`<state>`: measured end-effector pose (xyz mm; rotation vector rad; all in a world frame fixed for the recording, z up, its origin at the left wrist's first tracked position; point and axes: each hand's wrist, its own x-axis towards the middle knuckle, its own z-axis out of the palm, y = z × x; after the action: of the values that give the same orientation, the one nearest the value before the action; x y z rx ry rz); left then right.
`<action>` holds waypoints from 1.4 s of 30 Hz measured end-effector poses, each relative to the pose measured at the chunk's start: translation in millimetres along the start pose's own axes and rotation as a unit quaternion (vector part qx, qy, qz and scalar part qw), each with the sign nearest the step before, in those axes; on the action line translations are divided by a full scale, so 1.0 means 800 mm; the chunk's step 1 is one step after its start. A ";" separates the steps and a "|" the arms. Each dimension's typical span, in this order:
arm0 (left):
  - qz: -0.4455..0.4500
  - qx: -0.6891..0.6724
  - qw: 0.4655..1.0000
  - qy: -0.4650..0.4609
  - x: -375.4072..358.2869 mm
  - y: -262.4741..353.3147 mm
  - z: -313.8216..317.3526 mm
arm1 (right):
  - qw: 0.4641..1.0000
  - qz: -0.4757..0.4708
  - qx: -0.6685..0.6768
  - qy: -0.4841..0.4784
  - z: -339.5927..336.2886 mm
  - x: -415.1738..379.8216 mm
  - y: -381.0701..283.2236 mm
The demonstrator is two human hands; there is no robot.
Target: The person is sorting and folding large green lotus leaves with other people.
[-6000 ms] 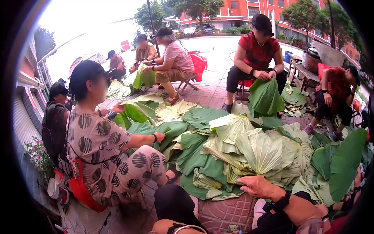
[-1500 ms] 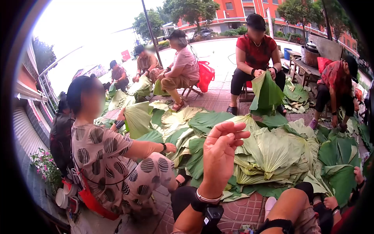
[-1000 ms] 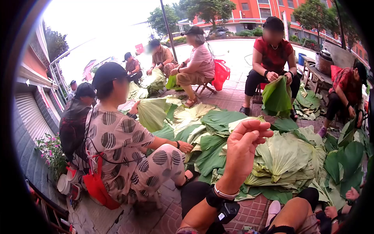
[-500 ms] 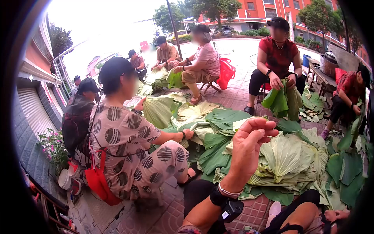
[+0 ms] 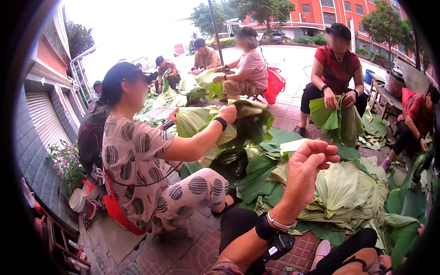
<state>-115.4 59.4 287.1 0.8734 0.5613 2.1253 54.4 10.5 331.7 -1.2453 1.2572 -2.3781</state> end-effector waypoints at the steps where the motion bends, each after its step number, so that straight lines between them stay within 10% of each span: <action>1: -0.001 0.003 1.000 0.002 0.001 -0.002 0.000 | 1.000 -0.004 -0.015 0.015 -0.001 -0.002 -0.001; 14: -0.004 -0.005 1.000 -0.001 0.001 -0.003 -0.001 | 0.984 -0.089 -0.118 0.096 -0.015 0.001 0.009; 17: -0.007 0.002 1.000 -0.002 -0.001 -0.002 0.001 | 0.947 -0.080 -0.293 0.107 -0.007 0.007 0.016; 19: -0.004 -0.003 1.000 -0.007 0.000 -0.001 0.001 | 0.822 -0.183 -0.530 0.101 0.003 0.016 0.022; 24: -0.009 0.002 1.000 -0.002 -0.001 0.001 0.003 | 0.757 -0.262 -0.593 0.082 -0.001 0.026 0.035; 37: -0.005 -0.006 1.000 -0.010 -0.003 0.006 0.006 | 0.754 -0.256 -0.597 0.094 -0.004 0.052 0.035; 39: -0.007 -0.006 1.000 -0.014 -0.004 0.006 0.006 | 0.790 -0.114 -0.602 -0.004 -0.006 0.053 0.014; 40: -0.007 -0.006 1.000 -0.013 -0.004 0.006 0.005 | 0.689 -0.262 -0.666 0.110 -0.012 0.066 0.048; 42: -0.009 -0.003 1.000 -0.025 -0.004 0.008 0.004 | 0.624 -0.273 -0.725 0.101 -0.034 0.057 0.049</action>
<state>-114.5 53.5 292.0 0.9122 0.5342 2.0825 -3.0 -19.9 321.5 -1.7613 3.6086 -1.2670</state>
